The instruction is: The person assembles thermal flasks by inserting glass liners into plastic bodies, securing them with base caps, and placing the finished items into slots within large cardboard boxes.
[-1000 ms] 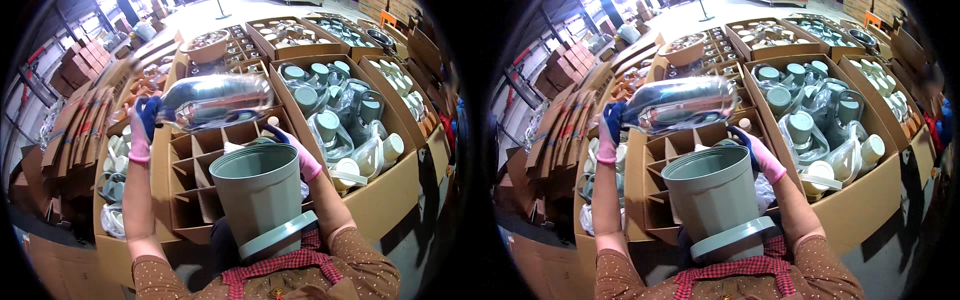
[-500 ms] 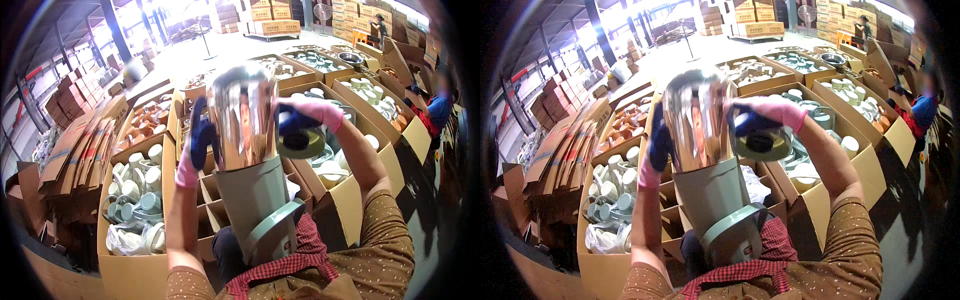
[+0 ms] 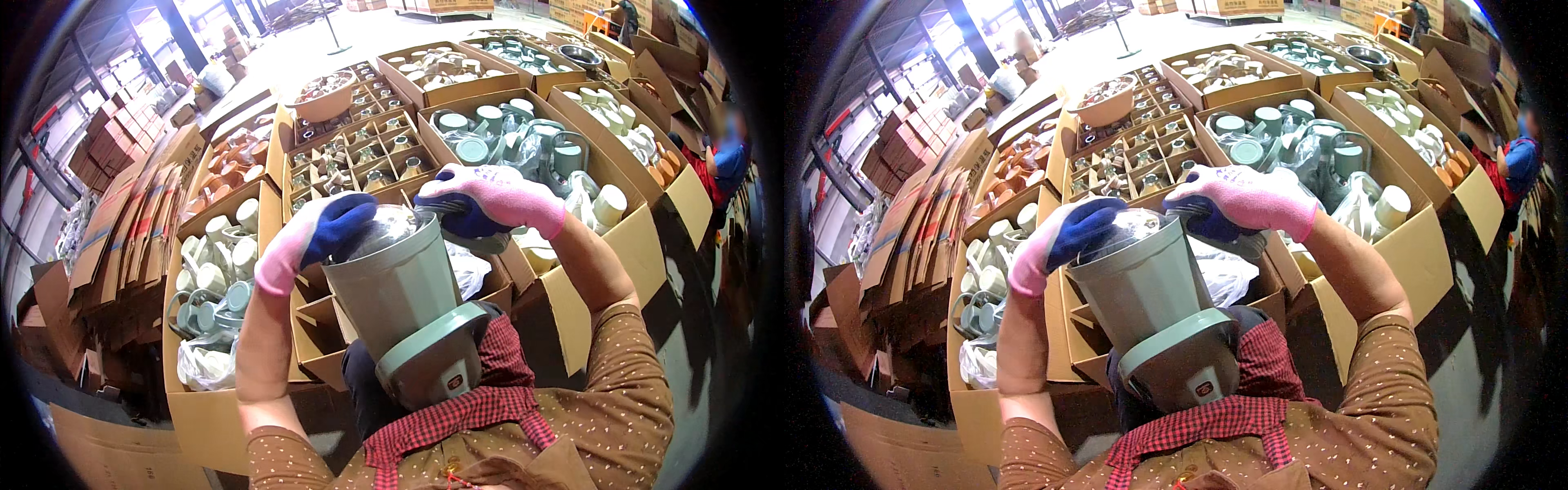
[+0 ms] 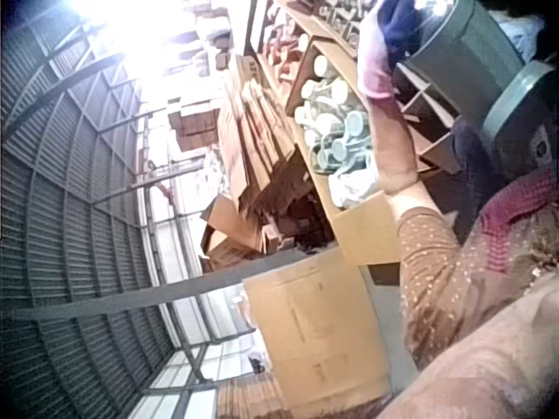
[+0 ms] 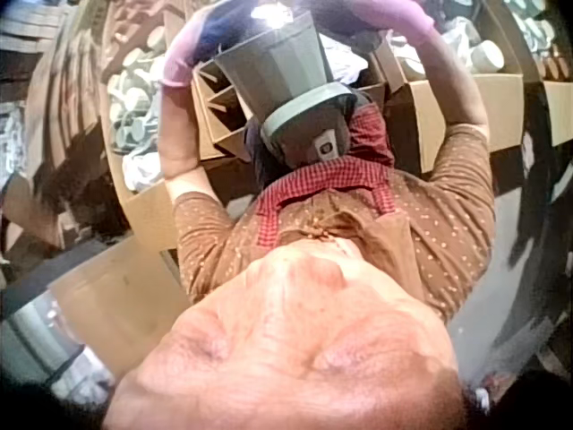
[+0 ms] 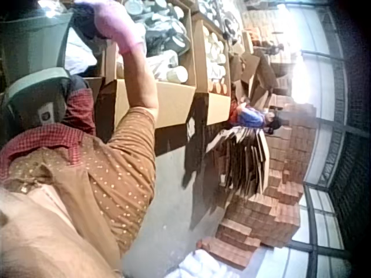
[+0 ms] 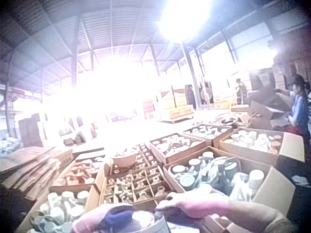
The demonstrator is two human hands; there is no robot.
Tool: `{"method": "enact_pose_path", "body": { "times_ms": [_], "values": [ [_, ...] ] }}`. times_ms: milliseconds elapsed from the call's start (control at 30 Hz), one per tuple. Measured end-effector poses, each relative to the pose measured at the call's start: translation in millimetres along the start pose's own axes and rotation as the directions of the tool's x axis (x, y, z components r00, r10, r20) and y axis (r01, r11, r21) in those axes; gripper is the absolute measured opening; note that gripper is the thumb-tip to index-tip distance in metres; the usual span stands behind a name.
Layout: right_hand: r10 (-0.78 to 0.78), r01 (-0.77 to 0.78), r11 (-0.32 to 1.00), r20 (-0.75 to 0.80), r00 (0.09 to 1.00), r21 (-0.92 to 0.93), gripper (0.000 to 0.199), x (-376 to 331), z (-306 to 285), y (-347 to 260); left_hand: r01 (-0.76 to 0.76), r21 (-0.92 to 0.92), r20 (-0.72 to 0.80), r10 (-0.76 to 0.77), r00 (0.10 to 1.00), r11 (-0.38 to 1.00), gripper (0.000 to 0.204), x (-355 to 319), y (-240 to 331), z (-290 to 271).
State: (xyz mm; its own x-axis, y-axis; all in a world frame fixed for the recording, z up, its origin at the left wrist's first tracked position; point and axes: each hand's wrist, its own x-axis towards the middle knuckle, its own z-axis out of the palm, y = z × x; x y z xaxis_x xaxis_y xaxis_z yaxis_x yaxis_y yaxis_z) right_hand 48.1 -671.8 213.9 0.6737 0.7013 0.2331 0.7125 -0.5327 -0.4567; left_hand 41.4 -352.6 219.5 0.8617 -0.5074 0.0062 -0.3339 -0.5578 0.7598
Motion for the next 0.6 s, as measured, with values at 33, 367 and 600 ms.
{"method": "enact_pose_path", "body": {
  "times_ms": [33,367,600],
  "values": [
    [0.011,-0.011,0.999,-0.007,1.0,0.036,0.04,1.6,-0.8,4.0,-0.134,0.037,0.048,0.132,0.99,0.99,0.04,8.1,2.1,-3.1],
    [0.161,0.189,0.837,-0.562,0.811,0.513,0.054,19.5,19.8,61.4,-0.098,-0.503,0.272,0.265,0.925,0.858,0.05,47.0,-15.5,3.1],
    [0.293,0.196,0.74,-0.57,0.768,0.643,0.052,36.3,32.8,57.5,-0.058,0.206,0.239,0.007,0.971,0.977,0.04,41.9,17.0,3.6]
  ]
}}
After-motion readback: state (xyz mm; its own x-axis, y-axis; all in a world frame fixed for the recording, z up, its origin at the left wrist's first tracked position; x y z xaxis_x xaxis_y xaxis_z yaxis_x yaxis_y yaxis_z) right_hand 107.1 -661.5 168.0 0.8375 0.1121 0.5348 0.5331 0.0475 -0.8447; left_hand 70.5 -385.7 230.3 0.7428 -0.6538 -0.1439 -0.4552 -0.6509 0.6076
